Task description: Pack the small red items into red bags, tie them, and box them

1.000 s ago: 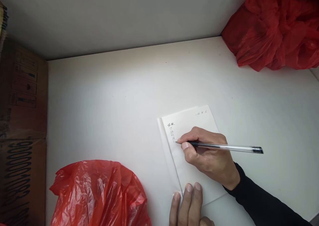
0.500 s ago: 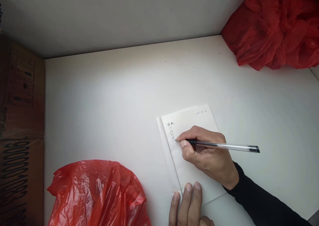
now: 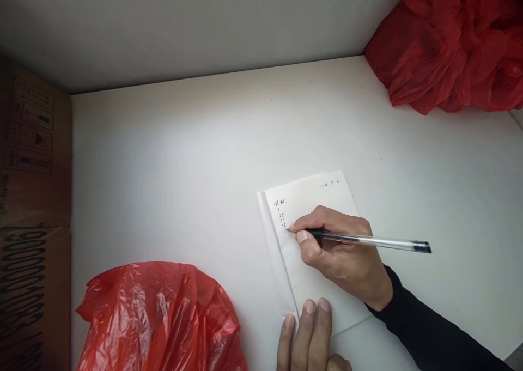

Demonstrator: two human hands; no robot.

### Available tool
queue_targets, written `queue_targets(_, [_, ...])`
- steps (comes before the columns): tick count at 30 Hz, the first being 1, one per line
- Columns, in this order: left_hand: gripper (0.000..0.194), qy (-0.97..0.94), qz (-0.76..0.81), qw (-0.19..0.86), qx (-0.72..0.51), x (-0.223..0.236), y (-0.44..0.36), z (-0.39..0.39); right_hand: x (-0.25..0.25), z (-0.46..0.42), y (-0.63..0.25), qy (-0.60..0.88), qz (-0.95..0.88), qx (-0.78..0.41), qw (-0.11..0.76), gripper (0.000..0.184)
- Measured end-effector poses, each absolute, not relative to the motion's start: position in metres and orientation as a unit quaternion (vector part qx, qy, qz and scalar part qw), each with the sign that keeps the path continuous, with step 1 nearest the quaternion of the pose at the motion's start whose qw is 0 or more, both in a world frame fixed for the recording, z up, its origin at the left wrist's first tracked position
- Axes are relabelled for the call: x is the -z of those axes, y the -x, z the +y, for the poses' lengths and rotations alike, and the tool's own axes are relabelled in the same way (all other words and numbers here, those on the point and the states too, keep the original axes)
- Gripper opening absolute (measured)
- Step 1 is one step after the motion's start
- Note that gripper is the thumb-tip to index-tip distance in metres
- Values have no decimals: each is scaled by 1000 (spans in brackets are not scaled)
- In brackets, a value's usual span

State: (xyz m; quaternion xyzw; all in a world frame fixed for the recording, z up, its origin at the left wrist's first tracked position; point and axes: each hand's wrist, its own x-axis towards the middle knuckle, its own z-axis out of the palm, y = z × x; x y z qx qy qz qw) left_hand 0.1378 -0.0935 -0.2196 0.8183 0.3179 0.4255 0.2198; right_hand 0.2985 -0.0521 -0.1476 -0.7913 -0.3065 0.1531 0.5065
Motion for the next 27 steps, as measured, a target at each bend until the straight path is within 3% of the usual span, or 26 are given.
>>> queue_targets(27, [42,-821,303,243,-419,218,-137,-94,149,-53,-299,795,-328,-145,490,17])
